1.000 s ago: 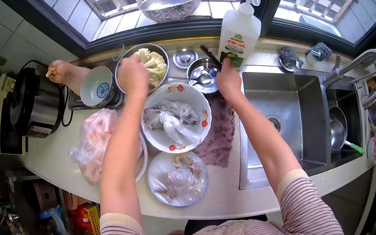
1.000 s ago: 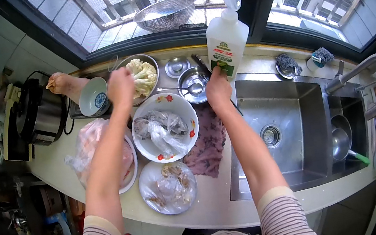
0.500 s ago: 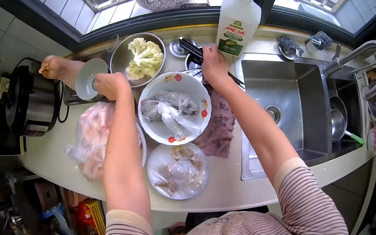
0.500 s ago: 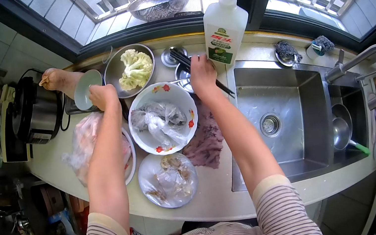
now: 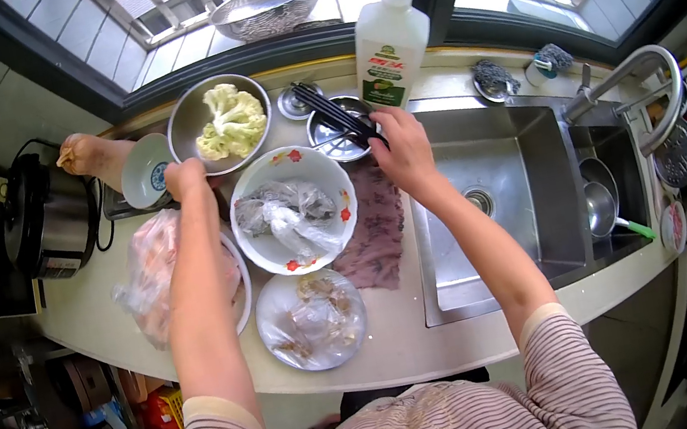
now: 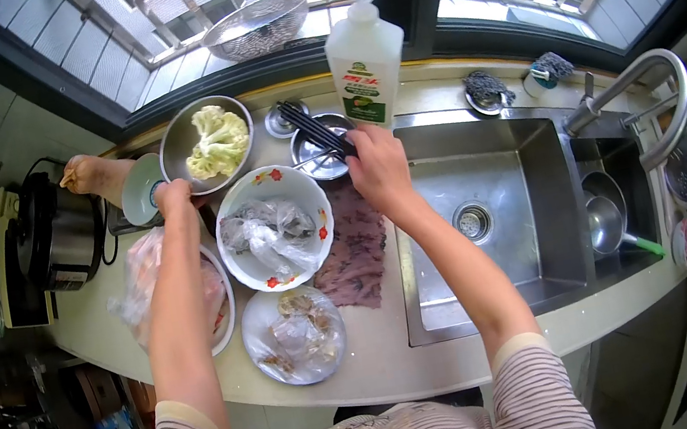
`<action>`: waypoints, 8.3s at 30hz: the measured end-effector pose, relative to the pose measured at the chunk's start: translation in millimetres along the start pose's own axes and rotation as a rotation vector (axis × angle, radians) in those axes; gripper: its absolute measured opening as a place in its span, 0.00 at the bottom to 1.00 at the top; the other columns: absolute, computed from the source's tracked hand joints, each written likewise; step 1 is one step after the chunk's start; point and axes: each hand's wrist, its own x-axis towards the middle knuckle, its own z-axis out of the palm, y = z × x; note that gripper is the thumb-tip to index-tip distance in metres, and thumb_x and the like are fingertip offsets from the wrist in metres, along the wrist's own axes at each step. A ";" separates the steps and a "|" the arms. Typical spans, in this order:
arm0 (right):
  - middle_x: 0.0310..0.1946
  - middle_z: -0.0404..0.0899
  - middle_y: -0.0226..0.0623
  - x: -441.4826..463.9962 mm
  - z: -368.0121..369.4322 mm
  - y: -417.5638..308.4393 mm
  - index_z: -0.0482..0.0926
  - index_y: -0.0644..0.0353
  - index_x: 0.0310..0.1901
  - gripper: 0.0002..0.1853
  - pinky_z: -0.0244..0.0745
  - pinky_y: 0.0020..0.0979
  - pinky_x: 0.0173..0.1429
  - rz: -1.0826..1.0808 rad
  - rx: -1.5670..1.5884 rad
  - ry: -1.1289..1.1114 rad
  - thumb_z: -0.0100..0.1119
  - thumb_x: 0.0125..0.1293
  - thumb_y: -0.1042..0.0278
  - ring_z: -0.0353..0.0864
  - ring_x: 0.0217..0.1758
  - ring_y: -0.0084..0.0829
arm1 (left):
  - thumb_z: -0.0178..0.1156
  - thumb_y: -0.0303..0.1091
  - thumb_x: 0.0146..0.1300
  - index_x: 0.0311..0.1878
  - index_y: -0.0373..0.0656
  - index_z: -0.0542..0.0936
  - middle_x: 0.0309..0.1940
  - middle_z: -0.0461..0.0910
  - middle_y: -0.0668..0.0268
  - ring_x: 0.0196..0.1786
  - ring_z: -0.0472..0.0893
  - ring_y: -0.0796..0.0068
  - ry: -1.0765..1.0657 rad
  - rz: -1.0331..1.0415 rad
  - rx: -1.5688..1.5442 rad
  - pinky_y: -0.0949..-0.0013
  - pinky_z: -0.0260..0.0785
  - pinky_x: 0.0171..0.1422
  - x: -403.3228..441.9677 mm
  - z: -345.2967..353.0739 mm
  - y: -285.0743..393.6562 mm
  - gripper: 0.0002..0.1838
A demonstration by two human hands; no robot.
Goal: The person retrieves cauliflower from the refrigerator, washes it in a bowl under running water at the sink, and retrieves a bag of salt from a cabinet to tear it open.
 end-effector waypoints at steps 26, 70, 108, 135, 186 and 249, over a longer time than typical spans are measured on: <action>0.40 0.80 0.46 -129.2 -361.7 420.4 0.76 0.62 0.48 0.20 0.70 0.37 0.52 0.964 -0.037 0.598 0.55 0.59 0.58 0.78 0.46 0.43 | 0.57 0.20 0.42 0.42 0.36 0.77 0.30 0.78 0.68 0.27 0.74 0.83 -1.120 -0.016 -0.032 0.81 0.64 0.25 -482.4 124.6 -17.3 0.19; 0.54 0.72 0.51 -210.1 -446.4 390.6 0.61 0.58 0.64 0.32 0.65 0.34 0.60 0.889 0.327 0.174 0.45 0.53 0.70 0.73 0.57 0.42 | 0.59 0.27 0.47 0.51 0.36 0.69 0.41 0.76 0.53 0.39 0.78 0.62 -0.839 0.486 0.001 0.65 0.69 0.48 -691.4 448.5 -35.2 0.25; 0.47 0.77 0.50 -211.8 -460.8 422.8 0.67 0.50 0.60 0.27 0.69 0.41 0.54 0.937 0.373 -0.014 0.44 0.56 0.67 0.75 0.50 0.49 | 0.63 0.26 0.41 0.53 0.52 0.73 0.43 0.76 0.64 0.47 0.75 0.67 -1.043 1.720 0.526 0.65 0.68 0.45 -704.4 401.5 7.0 0.29; 0.45 0.77 0.51 -208.7 -482.0 418.3 0.71 0.54 0.56 0.24 0.70 0.43 0.53 0.812 0.465 -0.128 0.43 0.55 0.69 0.75 0.49 0.49 | 0.60 0.32 0.47 0.39 0.43 0.75 0.31 0.79 0.62 0.36 0.79 0.60 -1.275 1.758 0.544 0.63 0.71 0.37 -716.4 402.7 12.1 0.14; 0.37 0.75 0.46 -170.6 -415.2 413.7 0.75 0.57 0.42 0.17 0.74 0.43 0.46 0.274 -0.181 -0.402 0.58 0.50 0.61 0.76 0.43 0.48 | 0.43 0.13 0.45 0.61 0.39 0.59 0.46 0.74 0.48 0.36 0.83 0.53 -0.964 -0.475 -0.347 0.62 0.82 0.26 -718.0 358.3 -74.5 0.34; 0.44 0.77 0.44 -229.4 -440.6 423.4 0.66 0.62 0.55 0.29 0.82 0.31 0.27 1.325 0.674 -0.022 0.45 0.46 0.80 0.82 0.35 0.34 | 0.60 0.34 0.58 0.61 0.41 0.67 0.54 0.72 0.55 0.56 0.72 0.63 -0.601 0.562 0.136 0.68 0.68 0.55 -702.8 364.2 -64.2 0.28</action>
